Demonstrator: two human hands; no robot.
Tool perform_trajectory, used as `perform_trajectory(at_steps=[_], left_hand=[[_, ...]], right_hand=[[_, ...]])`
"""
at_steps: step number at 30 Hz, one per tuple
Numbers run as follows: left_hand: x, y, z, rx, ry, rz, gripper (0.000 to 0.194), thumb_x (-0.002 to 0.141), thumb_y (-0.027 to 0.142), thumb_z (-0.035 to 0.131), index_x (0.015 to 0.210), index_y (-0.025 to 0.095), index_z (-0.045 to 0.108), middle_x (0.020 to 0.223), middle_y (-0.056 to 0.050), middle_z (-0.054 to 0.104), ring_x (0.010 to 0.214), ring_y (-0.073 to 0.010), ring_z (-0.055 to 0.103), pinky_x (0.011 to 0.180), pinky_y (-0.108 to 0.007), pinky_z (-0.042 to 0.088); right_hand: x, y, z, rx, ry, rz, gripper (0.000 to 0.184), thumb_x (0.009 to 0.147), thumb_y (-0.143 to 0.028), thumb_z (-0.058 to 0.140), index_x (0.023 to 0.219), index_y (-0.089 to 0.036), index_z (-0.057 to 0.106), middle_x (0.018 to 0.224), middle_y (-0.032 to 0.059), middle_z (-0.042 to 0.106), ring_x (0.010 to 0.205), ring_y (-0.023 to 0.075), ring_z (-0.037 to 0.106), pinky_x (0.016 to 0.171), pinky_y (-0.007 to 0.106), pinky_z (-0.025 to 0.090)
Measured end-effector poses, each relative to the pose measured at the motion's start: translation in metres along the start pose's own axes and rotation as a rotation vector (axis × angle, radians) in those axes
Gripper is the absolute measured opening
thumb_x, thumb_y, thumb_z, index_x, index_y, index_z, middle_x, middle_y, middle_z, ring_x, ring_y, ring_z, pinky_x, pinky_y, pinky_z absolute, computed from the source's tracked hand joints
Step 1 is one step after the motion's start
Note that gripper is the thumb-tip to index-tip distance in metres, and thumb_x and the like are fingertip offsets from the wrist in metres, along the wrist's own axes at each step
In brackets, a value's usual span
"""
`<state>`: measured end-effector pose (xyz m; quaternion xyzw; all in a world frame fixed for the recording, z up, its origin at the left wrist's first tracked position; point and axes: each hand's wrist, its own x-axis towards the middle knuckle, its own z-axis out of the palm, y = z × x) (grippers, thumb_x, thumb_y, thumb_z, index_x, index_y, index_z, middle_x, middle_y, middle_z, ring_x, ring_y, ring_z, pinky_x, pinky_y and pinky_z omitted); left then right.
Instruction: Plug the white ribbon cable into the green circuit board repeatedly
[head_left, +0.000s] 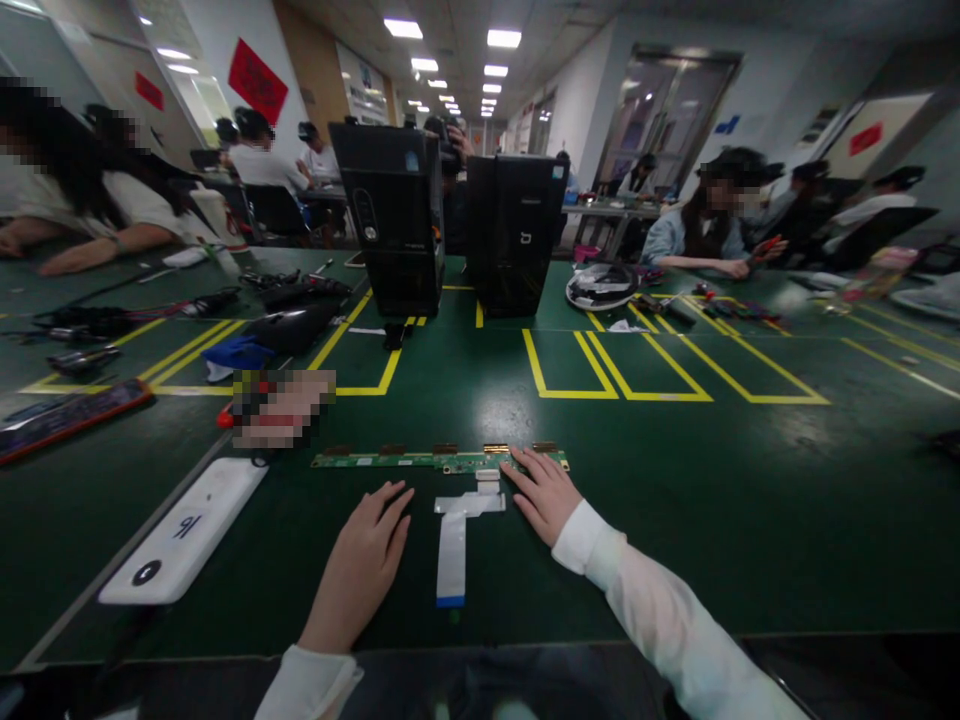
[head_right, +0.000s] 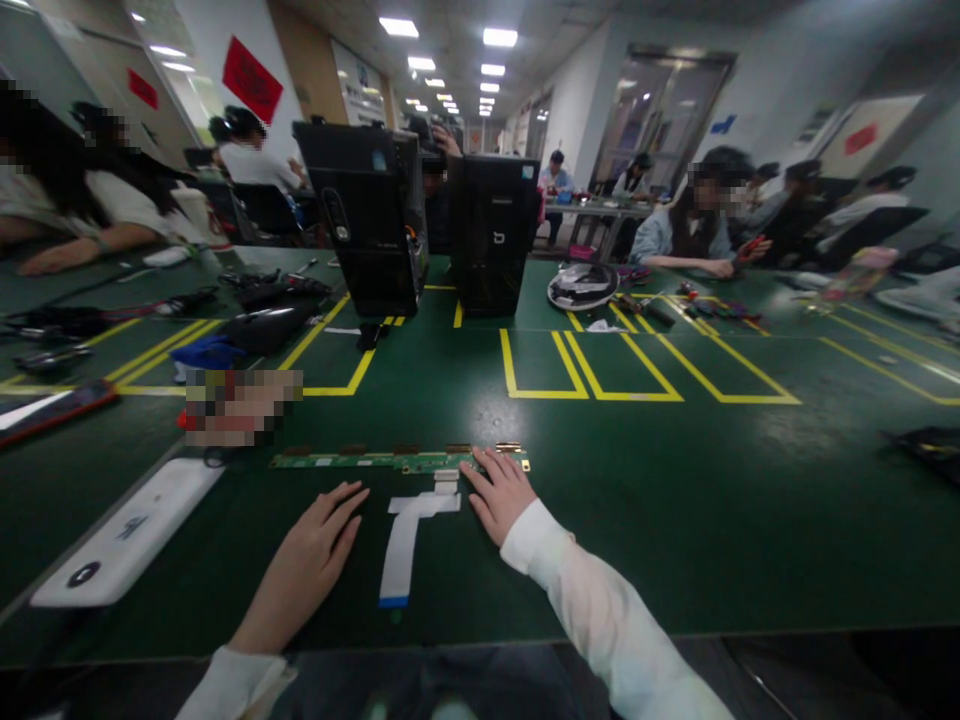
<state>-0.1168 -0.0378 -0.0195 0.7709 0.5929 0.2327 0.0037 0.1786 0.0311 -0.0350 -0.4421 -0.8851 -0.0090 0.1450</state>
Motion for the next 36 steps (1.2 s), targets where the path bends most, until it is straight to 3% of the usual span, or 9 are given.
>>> perform_trajectory(at_steps=[10,19,36], left_hand=[[0.003,0.002,0.002,0.042,-0.003,-0.021,0.038,0.093,0.033,0.043,0.125,0.018,0.057,0.129,-0.011,0.057,0.122,-0.0260,0.051,0.108,-0.049,0.038],[0.002,0.005,0.002,0.046,-0.001,-0.030,0.037,0.094,0.031,0.042,0.126,0.018,0.056,0.128,-0.010,0.057,0.121,-0.0255,0.051,0.107,-0.048,0.039],[0.001,0.007,0.002,0.071,0.009,-0.031,0.038,0.094,0.030,0.041,0.126,0.019,0.056,0.130,-0.010,0.058,0.123,-0.0258,0.051,0.107,-0.049,0.040]], right_hand=[[0.001,-0.003,-0.004,0.055,0.094,-0.109,0.042,0.094,-0.022,0.035,0.130,-0.020,0.056,0.148,0.0101,0.038,0.140,0.0254,0.025,0.111,0.052,0.028],[0.002,-0.018,-0.005,0.081,-0.038,-0.158,0.056,0.089,-0.048,0.050,0.141,-0.026,0.045,0.153,0.0142,0.026,0.140,0.0322,0.023,0.109,0.056,0.028],[0.008,-0.018,-0.012,0.069,-0.092,-0.142,0.054,0.090,-0.049,0.050,0.140,-0.029,0.047,0.150,0.0120,0.034,0.137,0.0302,0.031,0.108,0.054,0.029]])
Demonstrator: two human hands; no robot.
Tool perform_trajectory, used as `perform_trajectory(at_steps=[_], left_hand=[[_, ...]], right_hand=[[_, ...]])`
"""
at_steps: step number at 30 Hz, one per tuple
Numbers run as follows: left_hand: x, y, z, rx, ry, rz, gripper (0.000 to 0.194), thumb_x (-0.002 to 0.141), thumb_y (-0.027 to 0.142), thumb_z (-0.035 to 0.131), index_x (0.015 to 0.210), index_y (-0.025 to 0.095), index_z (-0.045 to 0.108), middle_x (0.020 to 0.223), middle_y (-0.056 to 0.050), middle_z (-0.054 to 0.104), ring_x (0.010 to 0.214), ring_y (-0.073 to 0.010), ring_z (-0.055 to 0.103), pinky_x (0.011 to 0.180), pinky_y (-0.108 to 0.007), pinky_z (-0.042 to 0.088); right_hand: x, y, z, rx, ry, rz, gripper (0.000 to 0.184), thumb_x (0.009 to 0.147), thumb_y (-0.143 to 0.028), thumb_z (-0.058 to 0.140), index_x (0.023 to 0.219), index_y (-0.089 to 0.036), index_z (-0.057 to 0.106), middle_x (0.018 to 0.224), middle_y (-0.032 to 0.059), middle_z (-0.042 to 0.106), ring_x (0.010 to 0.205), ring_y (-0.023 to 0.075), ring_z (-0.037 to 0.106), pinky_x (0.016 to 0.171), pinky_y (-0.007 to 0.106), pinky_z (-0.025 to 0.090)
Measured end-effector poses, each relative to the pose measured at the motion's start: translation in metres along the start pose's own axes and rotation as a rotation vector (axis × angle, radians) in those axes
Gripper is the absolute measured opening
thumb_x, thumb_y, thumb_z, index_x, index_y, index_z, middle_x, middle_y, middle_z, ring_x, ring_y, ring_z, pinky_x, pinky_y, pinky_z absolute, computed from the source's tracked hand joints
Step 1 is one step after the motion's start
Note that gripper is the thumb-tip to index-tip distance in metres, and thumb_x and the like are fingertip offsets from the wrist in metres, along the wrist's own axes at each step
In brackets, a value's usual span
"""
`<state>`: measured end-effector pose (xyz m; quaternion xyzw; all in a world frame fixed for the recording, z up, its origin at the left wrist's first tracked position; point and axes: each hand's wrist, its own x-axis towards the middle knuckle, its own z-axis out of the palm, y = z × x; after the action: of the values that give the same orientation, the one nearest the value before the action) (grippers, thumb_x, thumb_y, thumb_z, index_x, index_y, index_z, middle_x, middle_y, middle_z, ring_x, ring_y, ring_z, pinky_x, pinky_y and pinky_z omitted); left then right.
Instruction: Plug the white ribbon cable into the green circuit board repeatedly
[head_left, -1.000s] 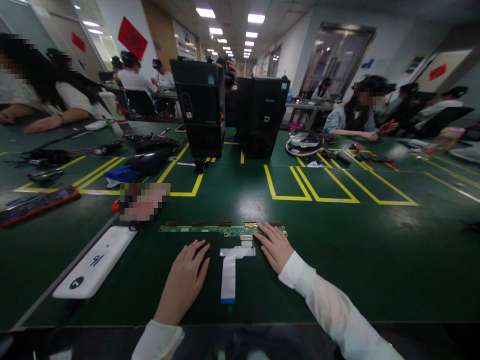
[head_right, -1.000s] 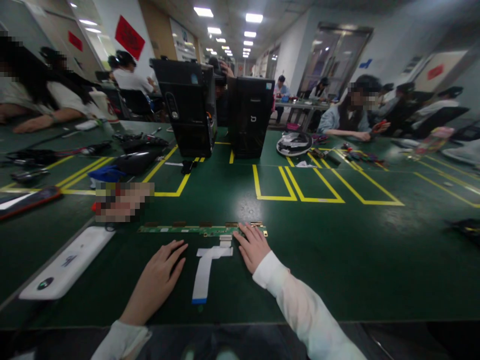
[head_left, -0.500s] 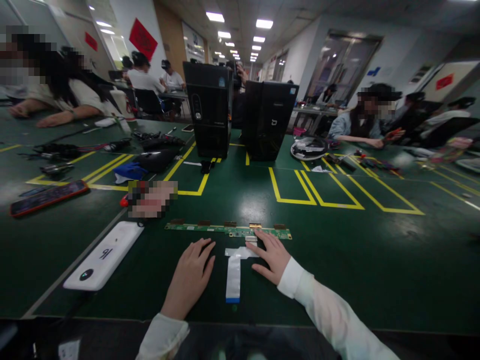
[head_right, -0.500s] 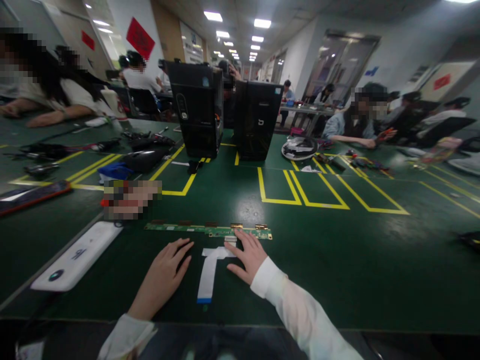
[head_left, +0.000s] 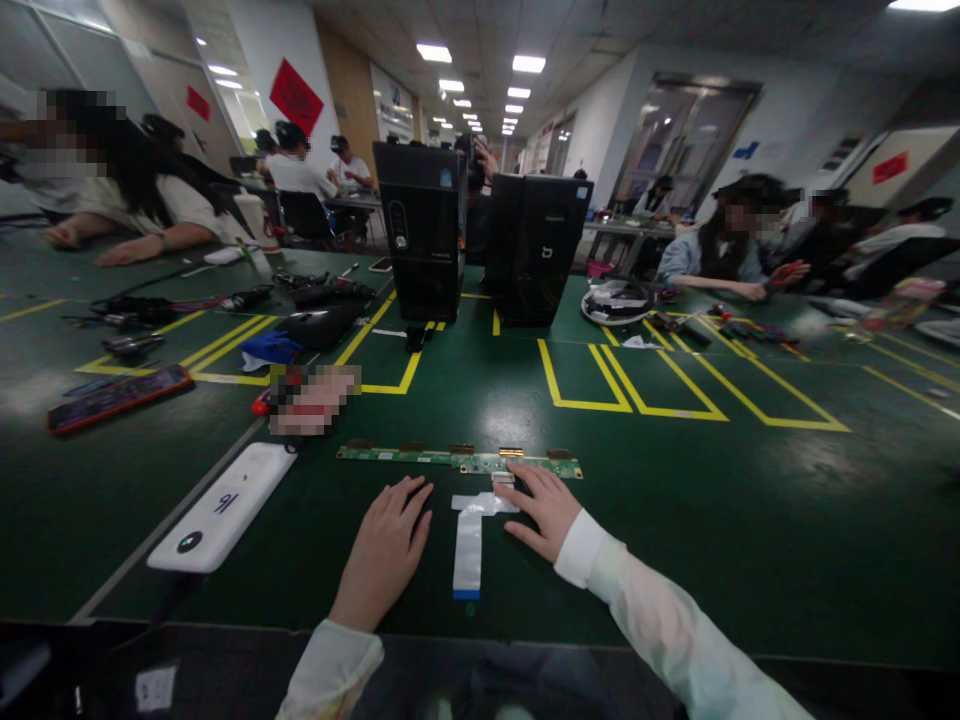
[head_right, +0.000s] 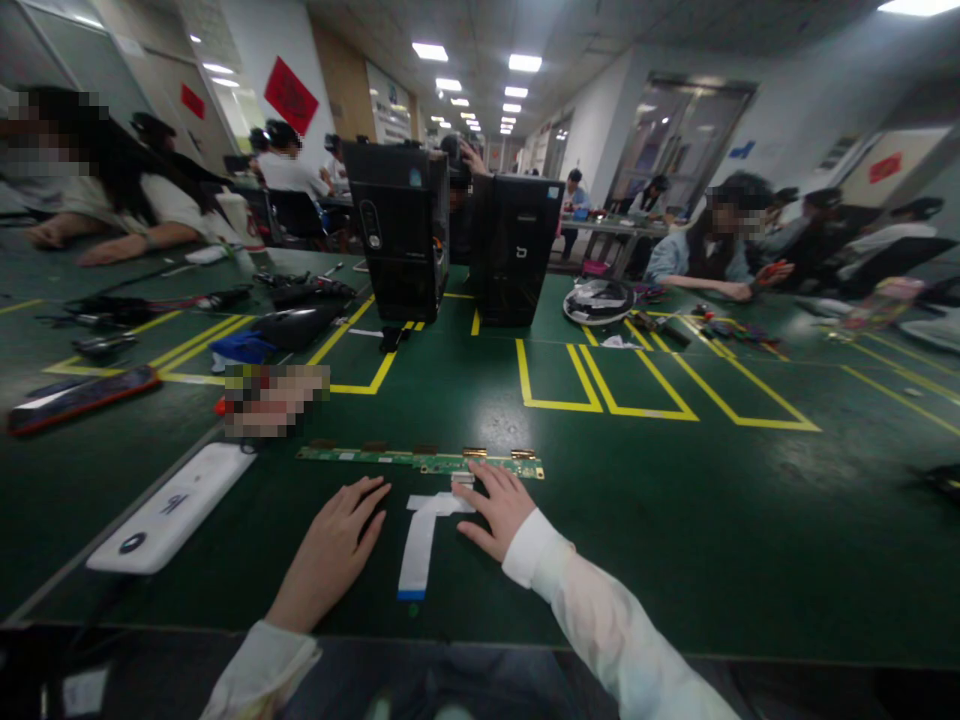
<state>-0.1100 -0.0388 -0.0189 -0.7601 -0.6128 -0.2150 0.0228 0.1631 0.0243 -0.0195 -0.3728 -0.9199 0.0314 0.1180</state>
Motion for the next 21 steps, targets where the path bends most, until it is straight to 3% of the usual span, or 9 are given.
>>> perform_trajectory(at_steps=[6,10,15,21], left_hand=[[-0.001,0.000,0.000,-0.008,0.026,0.009,0.037,0.093,0.030,0.042,0.125,0.020,0.057,0.130,-0.010,0.058,0.123,-0.0259,0.052,0.106,-0.049,0.040],[-0.003,0.001,0.001,0.009,0.027,0.013,0.037,0.093,0.029,0.041,0.126,0.018,0.056,0.131,-0.010,0.058,0.124,-0.0262,0.051,0.106,-0.049,0.040],[-0.004,0.000,0.003,0.024,0.026,0.020,0.037,0.094,0.029,0.040,0.125,0.017,0.056,0.131,-0.011,0.058,0.124,-0.0258,0.052,0.107,-0.048,0.039],[-0.005,-0.002,0.004,0.003,0.030,0.020,0.037,0.094,0.031,0.040,0.125,0.018,0.056,0.131,-0.011,0.058,0.124,-0.0260,0.051,0.107,-0.048,0.039]], right_hand=[[-0.009,0.006,0.000,-0.001,0.001,-0.038,0.055,0.091,-0.049,0.047,0.141,-0.027,0.044,0.151,0.0130,0.031,0.139,0.0288,0.028,0.110,0.054,0.028],[-0.031,0.022,-0.004,-0.022,0.033,-0.034,0.054,0.092,-0.048,0.046,0.142,-0.027,0.044,0.152,0.0128,0.030,0.139,0.0283,0.028,0.110,0.053,0.028],[-0.084,0.060,-0.017,-0.049,0.082,0.006,0.051,0.094,-0.048,0.040,0.140,-0.027,0.046,0.151,0.0109,0.033,0.138,0.0272,0.031,0.109,0.051,0.032],[-0.163,0.114,-0.031,-0.097,0.151,0.185,0.051,0.095,-0.050,0.033,0.134,-0.025,0.055,0.146,0.0122,0.039,0.132,0.0275,0.040,0.104,0.048,0.040]])
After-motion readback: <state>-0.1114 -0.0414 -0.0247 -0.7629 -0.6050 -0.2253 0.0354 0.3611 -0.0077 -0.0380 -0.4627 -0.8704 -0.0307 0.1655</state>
